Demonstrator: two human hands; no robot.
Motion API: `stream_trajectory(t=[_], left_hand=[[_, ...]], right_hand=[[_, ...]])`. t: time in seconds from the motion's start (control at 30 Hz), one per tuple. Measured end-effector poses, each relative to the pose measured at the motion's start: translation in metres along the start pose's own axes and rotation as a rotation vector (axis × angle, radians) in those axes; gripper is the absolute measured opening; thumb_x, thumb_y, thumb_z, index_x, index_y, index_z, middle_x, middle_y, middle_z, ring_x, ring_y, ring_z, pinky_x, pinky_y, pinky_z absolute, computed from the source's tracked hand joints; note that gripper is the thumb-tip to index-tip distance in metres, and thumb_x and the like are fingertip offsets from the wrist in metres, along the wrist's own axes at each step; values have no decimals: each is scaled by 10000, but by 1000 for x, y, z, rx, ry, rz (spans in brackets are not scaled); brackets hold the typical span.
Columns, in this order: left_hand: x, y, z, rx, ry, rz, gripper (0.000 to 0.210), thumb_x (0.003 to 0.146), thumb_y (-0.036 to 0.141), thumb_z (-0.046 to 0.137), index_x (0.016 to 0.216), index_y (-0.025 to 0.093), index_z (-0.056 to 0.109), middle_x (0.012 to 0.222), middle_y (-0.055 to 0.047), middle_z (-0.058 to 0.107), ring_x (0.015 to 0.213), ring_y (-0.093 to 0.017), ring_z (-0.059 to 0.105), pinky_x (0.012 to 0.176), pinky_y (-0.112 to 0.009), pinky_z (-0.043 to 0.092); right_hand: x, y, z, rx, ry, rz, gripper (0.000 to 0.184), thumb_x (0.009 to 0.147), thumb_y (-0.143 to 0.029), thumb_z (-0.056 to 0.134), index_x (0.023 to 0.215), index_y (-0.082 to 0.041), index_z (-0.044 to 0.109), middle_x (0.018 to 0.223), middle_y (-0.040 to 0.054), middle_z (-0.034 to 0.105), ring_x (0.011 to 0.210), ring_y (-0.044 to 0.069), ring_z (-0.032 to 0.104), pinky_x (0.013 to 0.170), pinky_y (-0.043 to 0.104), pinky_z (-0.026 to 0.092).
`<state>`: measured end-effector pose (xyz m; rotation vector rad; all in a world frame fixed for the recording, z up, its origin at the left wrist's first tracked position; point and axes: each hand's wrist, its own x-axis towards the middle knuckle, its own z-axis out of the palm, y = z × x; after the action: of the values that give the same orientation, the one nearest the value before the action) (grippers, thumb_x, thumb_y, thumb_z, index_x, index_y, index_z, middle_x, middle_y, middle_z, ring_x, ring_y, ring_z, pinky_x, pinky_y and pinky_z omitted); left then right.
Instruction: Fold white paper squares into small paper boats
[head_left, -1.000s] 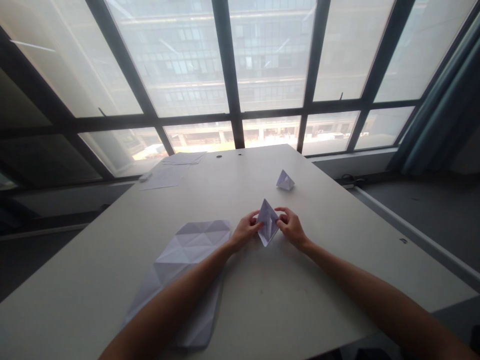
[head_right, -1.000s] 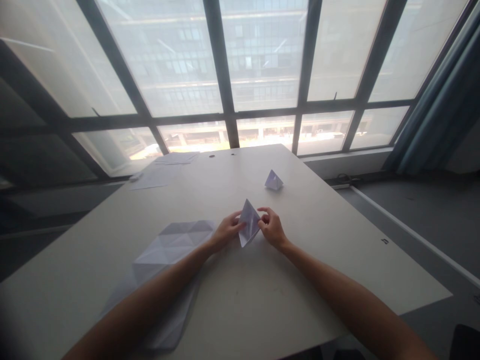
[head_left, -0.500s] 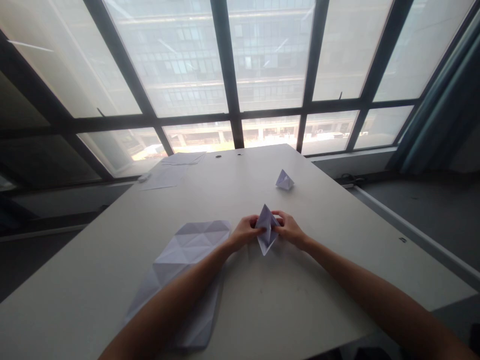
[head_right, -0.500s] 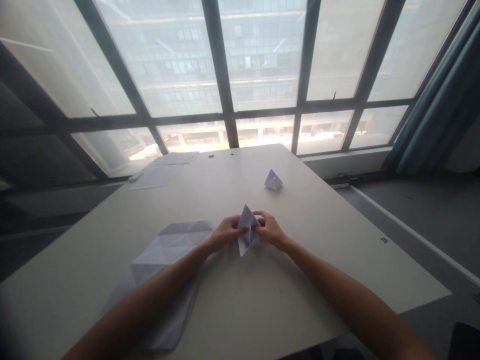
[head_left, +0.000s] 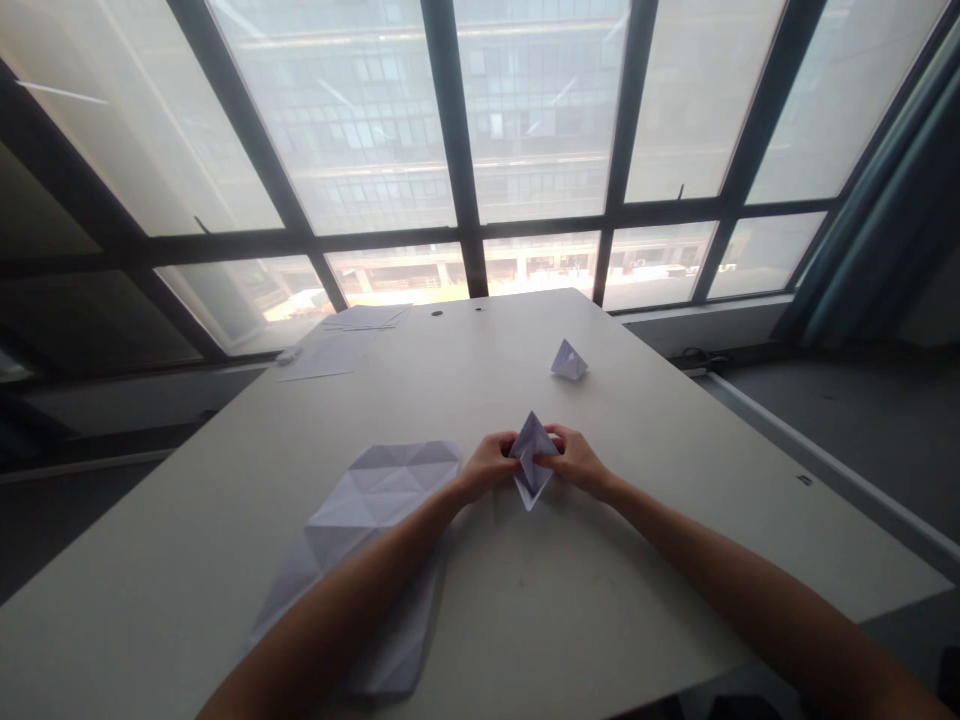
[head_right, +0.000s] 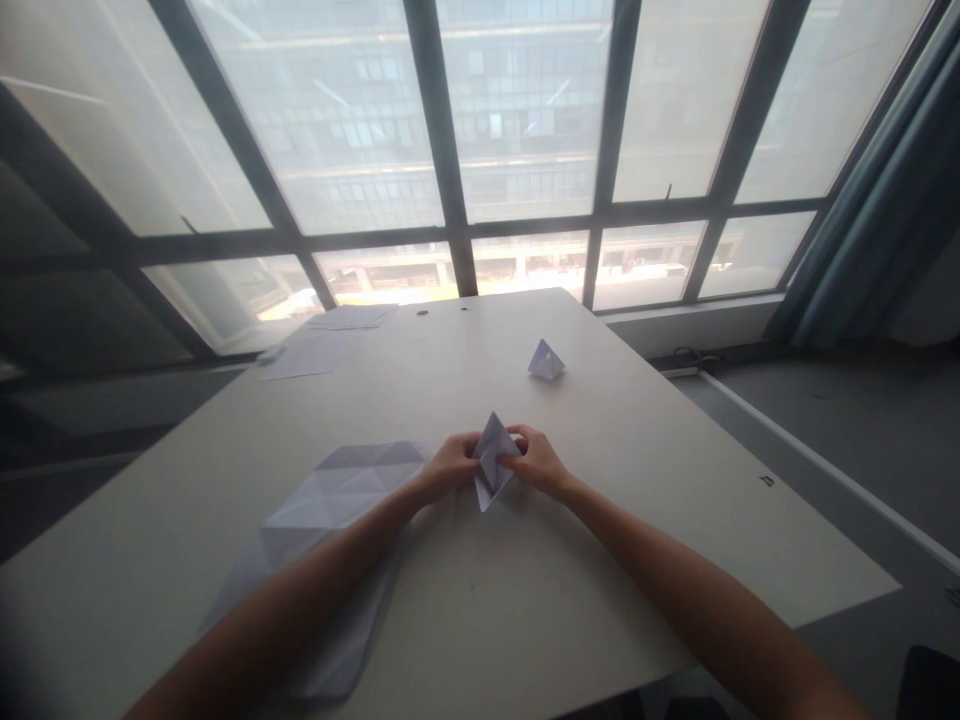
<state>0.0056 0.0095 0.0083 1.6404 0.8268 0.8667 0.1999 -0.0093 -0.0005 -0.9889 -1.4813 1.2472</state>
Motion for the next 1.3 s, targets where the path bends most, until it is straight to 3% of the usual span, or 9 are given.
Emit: stream_trajectory(t=[0.27, 0.8, 1.03, 1.17, 1.3], left_hand=[[1, -3, -3, 3, -8, -31, 340, 732, 301, 748, 992, 88, 694, 909, -86, 706, 787, -218, 639, 664, -257, 447], [1, 9, -4, -71, -58, -98, 377, 696, 366, 777, 931, 80, 711, 835, -67, 680, 731, -184, 595, 643, -240, 400], [0, 11, -5, -43, -63, -162, 326, 689, 379, 760, 804, 78, 717, 690, -36, 648, 624, -158, 546, 595, -239, 354], [0, 12, -5, -38, -94, -164, 284, 691, 329, 740, 833, 83, 730, 719, -43, 669, 654, -172, 559, 628, -252, 367], [0, 15, -5, -71, -129, -191, 252, 692, 266, 709, 860, 81, 740, 759, -55, 687, 700, -190, 568, 678, -272, 381]], right_hand=[[4, 5, -5, 43, -51, 48, 444, 694, -289, 756, 1098, -161, 624, 837, 52, 735, 730, 207, 678, 646, 298, 519], [4, 2, -10, -24, -36, 48, 458, 692, -302, 751, 1109, -154, 636, 834, 53, 713, 711, 191, 637, 633, 280, 469], [4, -4, -12, -28, -77, 54, 306, 684, -311, 726, 936, -137, 710, 806, 36, 693, 679, 163, 584, 606, 253, 415], [5, -1, -16, -107, -74, 93, 234, 688, -346, 718, 779, -131, 703, 667, 7, 632, 587, 129, 508, 542, 235, 339], [5, -3, -14, -67, -112, 114, 233, 710, -354, 702, 772, -130, 696, 693, 17, 637, 607, 130, 507, 560, 235, 336]])
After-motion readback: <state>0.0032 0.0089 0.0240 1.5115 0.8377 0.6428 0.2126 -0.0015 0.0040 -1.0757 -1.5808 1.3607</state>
